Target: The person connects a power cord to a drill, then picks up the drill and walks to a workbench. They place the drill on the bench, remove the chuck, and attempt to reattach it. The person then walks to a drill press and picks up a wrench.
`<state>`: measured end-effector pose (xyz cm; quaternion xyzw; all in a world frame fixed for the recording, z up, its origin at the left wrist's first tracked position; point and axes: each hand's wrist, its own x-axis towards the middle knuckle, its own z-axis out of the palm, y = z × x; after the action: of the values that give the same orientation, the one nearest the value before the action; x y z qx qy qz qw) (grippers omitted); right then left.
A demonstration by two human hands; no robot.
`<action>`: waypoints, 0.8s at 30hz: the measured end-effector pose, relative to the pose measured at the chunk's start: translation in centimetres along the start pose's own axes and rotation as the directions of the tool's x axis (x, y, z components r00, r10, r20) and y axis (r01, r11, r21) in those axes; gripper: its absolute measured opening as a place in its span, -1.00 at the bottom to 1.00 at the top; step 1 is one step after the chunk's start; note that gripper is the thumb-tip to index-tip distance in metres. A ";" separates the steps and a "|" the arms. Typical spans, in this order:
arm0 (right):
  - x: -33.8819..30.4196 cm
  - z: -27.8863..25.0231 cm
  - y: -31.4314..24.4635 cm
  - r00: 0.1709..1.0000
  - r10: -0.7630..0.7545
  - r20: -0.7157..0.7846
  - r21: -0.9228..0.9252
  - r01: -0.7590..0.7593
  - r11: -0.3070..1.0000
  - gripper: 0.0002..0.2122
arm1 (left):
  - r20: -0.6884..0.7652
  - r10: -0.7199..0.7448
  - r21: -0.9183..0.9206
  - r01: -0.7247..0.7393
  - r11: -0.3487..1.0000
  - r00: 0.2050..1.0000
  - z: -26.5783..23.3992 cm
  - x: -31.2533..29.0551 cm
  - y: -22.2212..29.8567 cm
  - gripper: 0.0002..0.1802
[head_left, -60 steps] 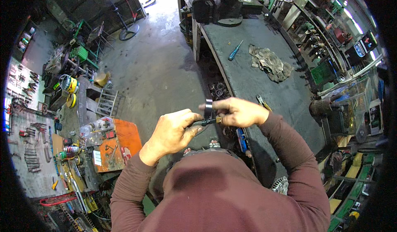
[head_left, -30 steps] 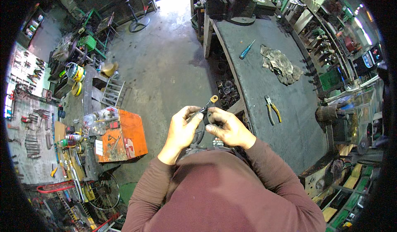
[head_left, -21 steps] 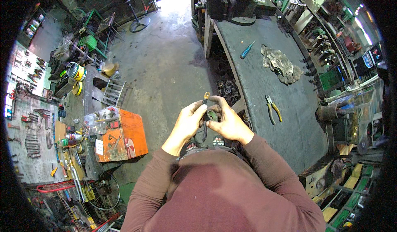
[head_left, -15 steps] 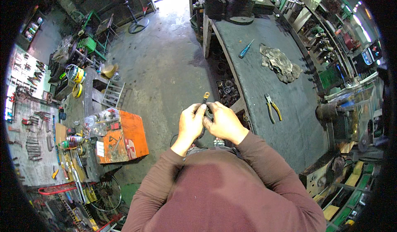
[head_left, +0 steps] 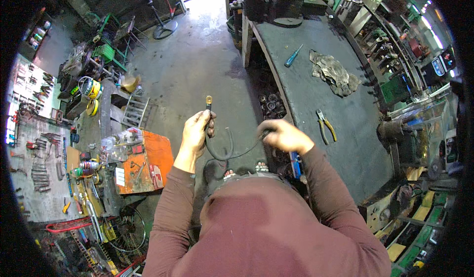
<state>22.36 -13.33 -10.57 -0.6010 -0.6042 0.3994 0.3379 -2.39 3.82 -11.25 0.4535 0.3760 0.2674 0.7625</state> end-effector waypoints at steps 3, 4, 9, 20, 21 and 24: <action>0.3 -0.1 8.6 0.923 0.377 0.074 0.440 -0.369 0.819 -0.70 | 0.217 0.091 -0.275 -0.028 0.961 0.972 -0.2 -2.2 2.9 -0.72; 0.5 0.8 8.8 0.884 0.463 0.063 0.217 -0.465 0.858 -0.60 | 0.205 0.120 -0.325 -0.048 0.945 0.971 -0.2 -3.8 4.5 -0.71; 2.3 7.5 9.0 0.716 0.602 0.353 0.561 -0.677 0.476 -0.42 | 0.352 0.321 -0.665 -0.006 0.746 0.879 -2.8 -10.1 8.2 -0.65; 6.9 7.5 2.7 0.933 0.246 0.261 0.867 -0.339 0.365 -0.64 | -0.481 0.000 -0.336 -0.184 0.924 0.877 -13.2 -11.3 -3.1 -0.41; 6.3 7.0 2.0 0.946 0.234 0.226 0.845 -0.310 0.436 -0.66 | -0.744 0.028 -0.009 -0.052 0.999 0.667 -11.5 -10.7 -3.5 -0.36; 5.9 7.1 -1.7 0.968 0.218 0.126 0.586 -0.250 0.770 -0.73 | -0.601 0.607 0.657 -0.112 0.746 0.520 -11.9 -9.5 -7.1 -0.29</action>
<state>15.01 -7.90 -12.67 -0.5240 -0.3761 0.6232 0.4423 -17.06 -0.62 -18.06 0.5537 0.6215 0.4797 0.2777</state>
